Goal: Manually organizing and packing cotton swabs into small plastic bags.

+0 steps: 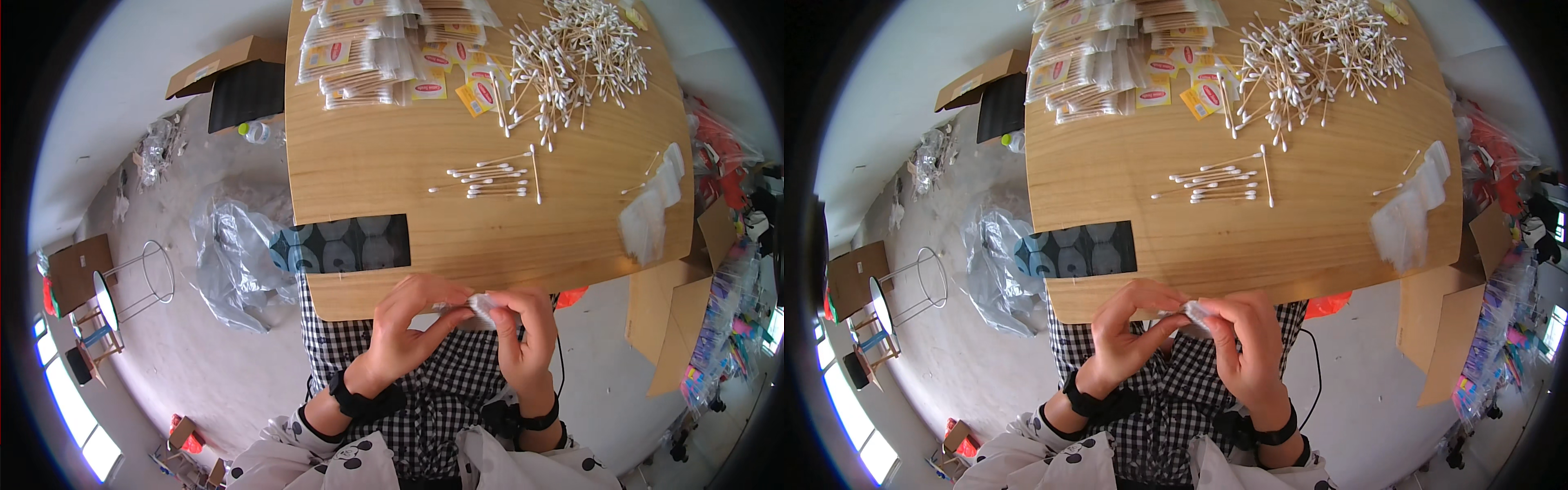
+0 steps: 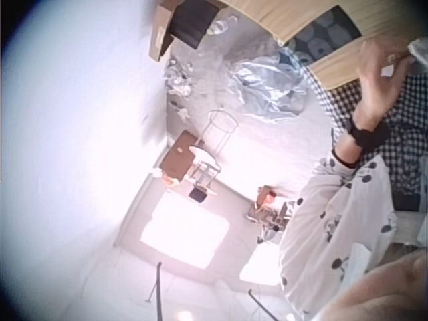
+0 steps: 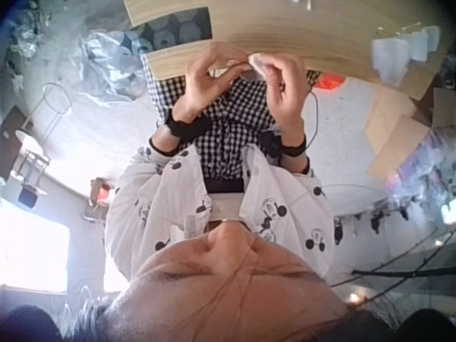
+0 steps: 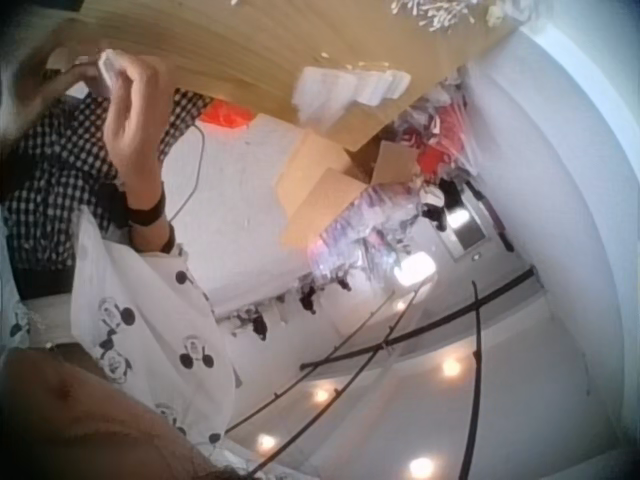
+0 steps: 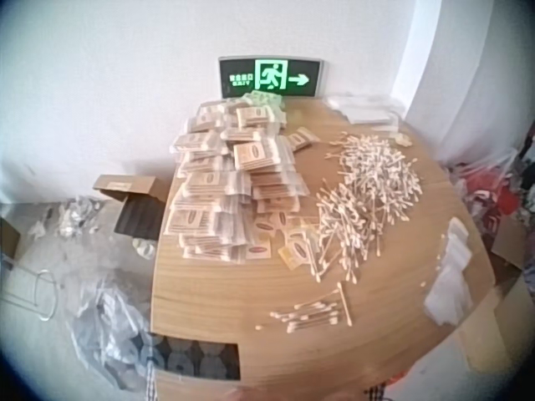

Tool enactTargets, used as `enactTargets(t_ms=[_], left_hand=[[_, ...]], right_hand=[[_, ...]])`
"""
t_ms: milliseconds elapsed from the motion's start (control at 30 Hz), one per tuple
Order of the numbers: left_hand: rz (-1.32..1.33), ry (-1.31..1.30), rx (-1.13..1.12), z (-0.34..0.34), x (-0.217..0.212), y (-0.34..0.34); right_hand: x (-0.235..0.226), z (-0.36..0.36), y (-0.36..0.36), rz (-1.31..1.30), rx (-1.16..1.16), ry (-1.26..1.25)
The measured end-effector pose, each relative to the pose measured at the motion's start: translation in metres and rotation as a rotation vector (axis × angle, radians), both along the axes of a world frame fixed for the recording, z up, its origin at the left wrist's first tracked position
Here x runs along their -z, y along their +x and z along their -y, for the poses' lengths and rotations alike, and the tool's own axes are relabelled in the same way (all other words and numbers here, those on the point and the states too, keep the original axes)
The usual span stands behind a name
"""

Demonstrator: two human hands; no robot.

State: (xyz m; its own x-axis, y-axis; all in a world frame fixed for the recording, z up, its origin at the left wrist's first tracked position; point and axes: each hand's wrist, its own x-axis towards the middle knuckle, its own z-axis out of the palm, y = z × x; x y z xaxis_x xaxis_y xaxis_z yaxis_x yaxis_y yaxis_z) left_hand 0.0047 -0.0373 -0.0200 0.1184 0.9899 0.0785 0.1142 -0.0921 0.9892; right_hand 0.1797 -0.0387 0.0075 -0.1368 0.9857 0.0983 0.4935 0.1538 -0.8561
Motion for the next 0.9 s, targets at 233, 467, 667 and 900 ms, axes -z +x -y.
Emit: enactTargets(t_ms=[233,467,667,900], left_hand=[[0.16,-0.203,0.075,0.008,0.0,0.003],[0.254,-0.26,0.059,0.004,-0.02,0.002],[0.36,-0.358,0.108,0.001,-0.032,0.0],[0.381,-0.329,0.125,0.004,-0.031,-0.001]], right_hand=[[0.009,0.01,-0.002,-0.162,0.072,-0.077],[0.006,0.01,0.003,-0.215,0.016,0.0],[0.004,0.01,0.004,-0.251,-0.003,0.079],[0.001,0.011,0.003,-0.246,-0.001,0.127]])
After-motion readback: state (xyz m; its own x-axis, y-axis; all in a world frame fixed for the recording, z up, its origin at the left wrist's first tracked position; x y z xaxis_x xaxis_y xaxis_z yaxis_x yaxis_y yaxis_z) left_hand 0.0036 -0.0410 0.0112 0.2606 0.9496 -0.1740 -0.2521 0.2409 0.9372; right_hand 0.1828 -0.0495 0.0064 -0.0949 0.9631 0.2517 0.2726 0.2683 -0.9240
